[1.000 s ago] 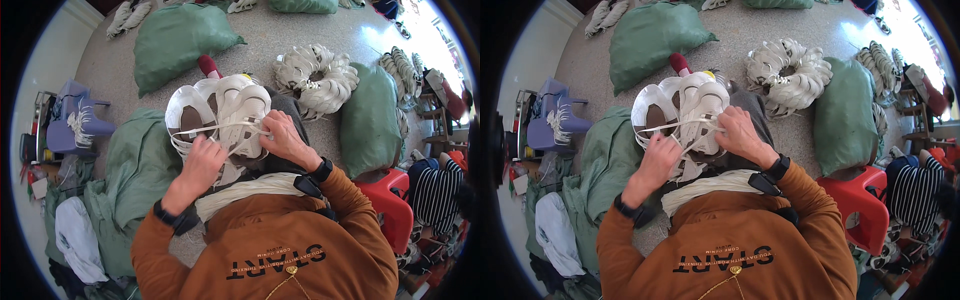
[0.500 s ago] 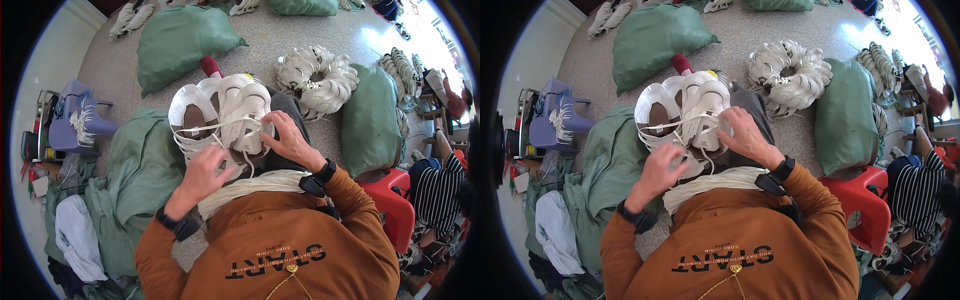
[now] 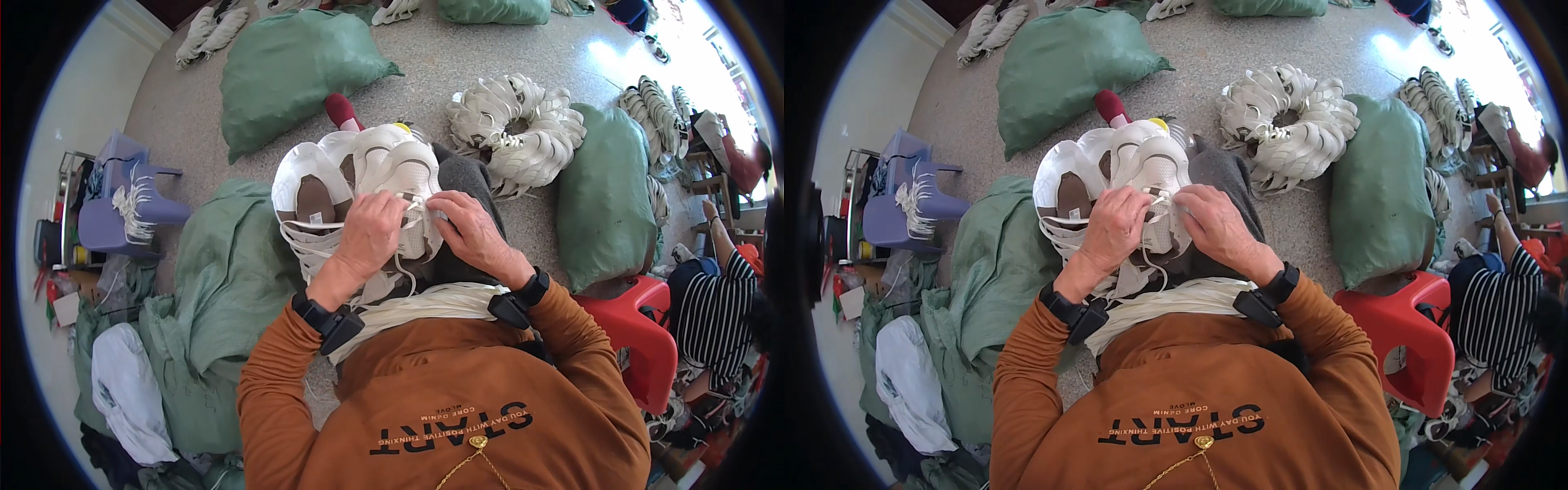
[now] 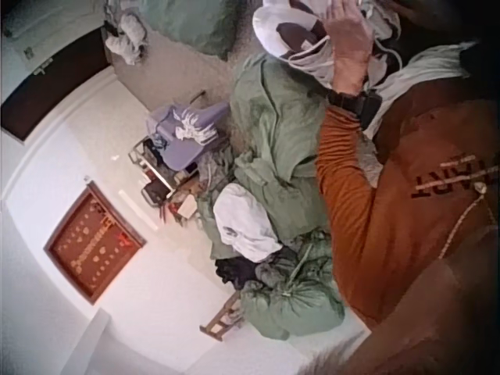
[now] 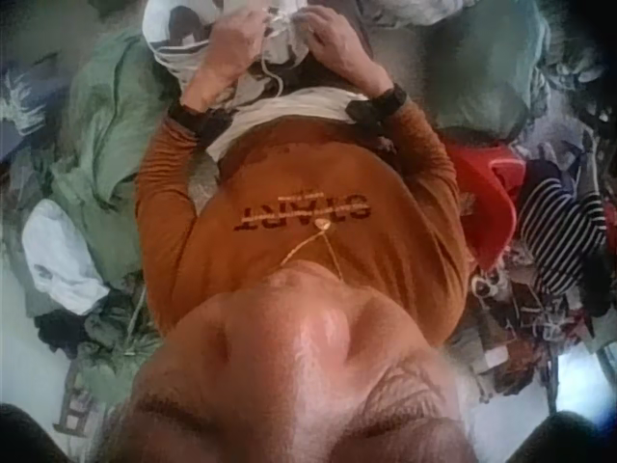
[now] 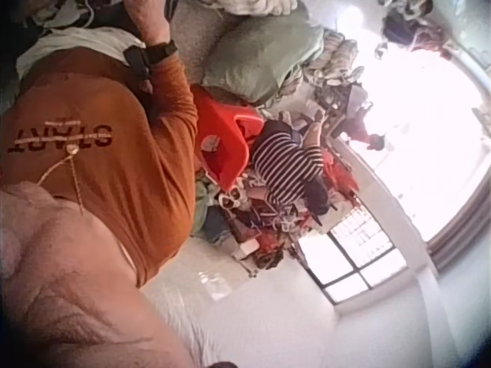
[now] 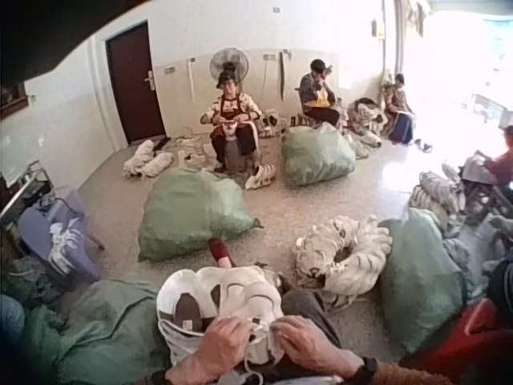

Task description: The person sits on the floor and laces a white sneaker by hand. They thread a white shoelace through the eyelets of the shoe, pulling the lace tight at each step to secure the fit. The task involves repetitive threading and tightening motions on a single shoe.

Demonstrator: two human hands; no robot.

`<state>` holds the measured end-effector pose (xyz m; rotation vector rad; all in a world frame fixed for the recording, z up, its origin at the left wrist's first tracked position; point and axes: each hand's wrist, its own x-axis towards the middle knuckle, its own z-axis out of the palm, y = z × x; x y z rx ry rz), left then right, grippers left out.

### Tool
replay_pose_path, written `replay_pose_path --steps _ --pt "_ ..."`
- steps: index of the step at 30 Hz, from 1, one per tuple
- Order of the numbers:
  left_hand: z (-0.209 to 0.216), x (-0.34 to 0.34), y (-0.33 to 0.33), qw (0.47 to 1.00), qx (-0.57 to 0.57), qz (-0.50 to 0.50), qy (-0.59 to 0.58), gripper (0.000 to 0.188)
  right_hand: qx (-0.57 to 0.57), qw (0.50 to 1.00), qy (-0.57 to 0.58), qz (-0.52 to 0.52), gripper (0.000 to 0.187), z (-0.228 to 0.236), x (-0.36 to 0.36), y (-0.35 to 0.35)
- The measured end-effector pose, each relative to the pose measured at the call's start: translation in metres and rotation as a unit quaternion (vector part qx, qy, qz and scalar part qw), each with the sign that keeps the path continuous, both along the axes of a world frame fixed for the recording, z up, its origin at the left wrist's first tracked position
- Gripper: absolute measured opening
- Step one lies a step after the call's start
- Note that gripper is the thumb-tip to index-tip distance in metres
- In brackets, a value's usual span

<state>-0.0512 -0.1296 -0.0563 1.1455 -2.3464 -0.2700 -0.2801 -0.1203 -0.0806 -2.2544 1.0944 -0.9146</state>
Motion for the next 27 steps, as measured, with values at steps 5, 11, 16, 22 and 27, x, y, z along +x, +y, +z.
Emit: replay_pose_path --steps 5,11,16,22,27 --pt "-0.005 0.002 0.0 0.999 0.02 0.033 0.023 0.006 -0.002 1.0 0.02 -0.011 0.034 0.013 0.009 -0.003" --pt "0.002 0.006 -0.004 0.997 -0.05 0.006 -0.054 0.009 -0.111 0.987 0.112 -0.008 0.039 0.014 0.018 -0.006" --pt "0.022 0.017 -0.001 0.989 -0.072 -0.006 -0.131 0.012 -0.1 0.99 0.104 -0.003 0.02 0.021 0.033 -0.014" --pt "0.046 0.03 0.004 0.982 -0.076 0.003 -0.172 0.018 -0.11 0.985 0.129 -0.042 0.012 0.006 0.049 -0.034" --pt "0.037 0.044 0.024 0.989 -0.032 0.007 -0.147 0.021 -0.004 0.992 -0.008 -0.127 0.01 0.002 0.039 -0.034"
